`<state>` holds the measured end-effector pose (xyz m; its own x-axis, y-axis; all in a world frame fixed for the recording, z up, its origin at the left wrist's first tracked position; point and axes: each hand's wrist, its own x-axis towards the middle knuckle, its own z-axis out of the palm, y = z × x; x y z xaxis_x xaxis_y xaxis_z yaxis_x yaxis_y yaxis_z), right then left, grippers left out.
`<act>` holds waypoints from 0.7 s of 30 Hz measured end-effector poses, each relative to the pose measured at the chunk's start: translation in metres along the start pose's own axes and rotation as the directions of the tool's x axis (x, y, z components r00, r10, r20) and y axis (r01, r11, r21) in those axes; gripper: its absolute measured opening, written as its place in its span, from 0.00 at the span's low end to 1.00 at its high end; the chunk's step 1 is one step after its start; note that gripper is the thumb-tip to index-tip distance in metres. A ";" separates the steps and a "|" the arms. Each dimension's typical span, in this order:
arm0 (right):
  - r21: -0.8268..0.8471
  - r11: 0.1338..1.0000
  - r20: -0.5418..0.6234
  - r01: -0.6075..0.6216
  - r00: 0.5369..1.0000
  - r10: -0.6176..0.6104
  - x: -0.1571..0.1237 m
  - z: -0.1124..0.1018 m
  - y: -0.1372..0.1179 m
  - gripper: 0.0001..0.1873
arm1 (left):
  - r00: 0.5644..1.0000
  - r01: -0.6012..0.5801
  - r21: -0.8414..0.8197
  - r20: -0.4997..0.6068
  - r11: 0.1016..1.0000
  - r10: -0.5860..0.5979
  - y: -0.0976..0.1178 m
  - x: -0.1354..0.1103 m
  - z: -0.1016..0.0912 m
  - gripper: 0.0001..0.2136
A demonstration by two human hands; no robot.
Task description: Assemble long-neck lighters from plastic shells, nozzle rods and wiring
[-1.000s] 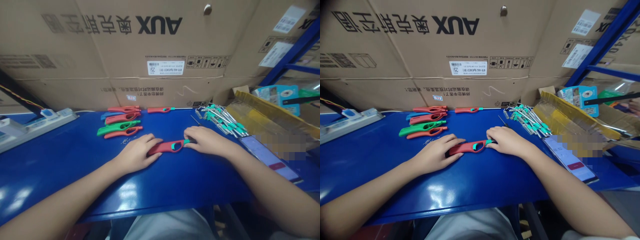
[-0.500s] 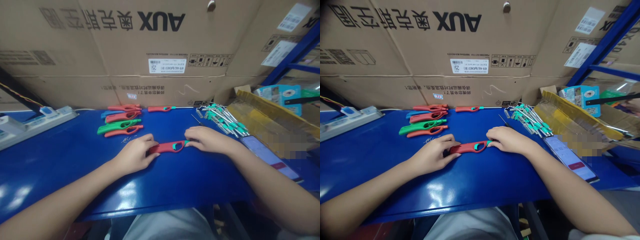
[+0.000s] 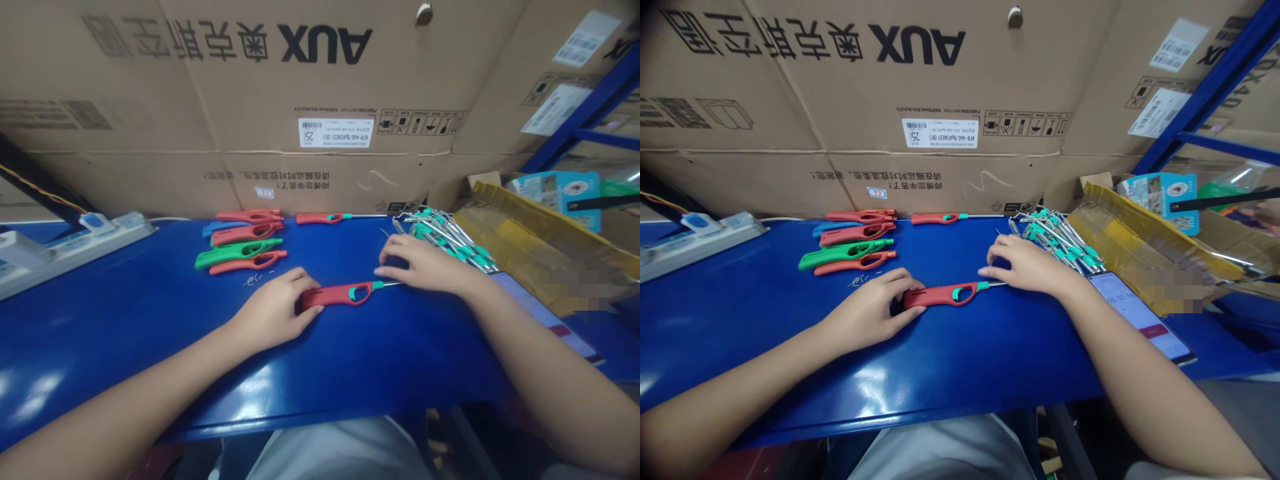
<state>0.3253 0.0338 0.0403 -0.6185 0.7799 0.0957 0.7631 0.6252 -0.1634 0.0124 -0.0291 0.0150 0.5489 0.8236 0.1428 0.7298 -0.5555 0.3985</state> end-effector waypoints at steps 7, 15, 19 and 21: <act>-0.304 0.808 -0.051 -0.505 0.855 0.515 -0.002 -0.005 0.015 0.16 | 0.999 -0.028 0.005 -0.036 1.000 0.028 -0.001 -0.002 0.002 0.17; -0.116 0.833 -0.087 -0.541 0.841 0.534 0.006 0.004 0.006 0.12 | 0.999 -0.039 0.043 -0.030 0.998 0.040 0.001 -0.004 0.008 0.16; 0.507 0.830 -0.175 -0.233 0.915 0.364 0.022 0.018 -0.028 0.14 | 0.998 -0.055 0.046 -0.026 0.997 0.057 0.004 -0.005 0.011 0.15; 0.553 0.828 -0.219 -0.090 0.944 0.248 0.030 0.022 -0.050 0.14 | 0.997 -0.069 0.033 -0.024 0.997 0.070 0.006 -0.006 0.012 0.15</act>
<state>0.2642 0.0257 0.0295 -0.3533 0.8973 0.2645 0.5838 0.4324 -0.6871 0.0183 -0.0384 0.0056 0.5884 0.7855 0.1918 0.7034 -0.6143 0.3577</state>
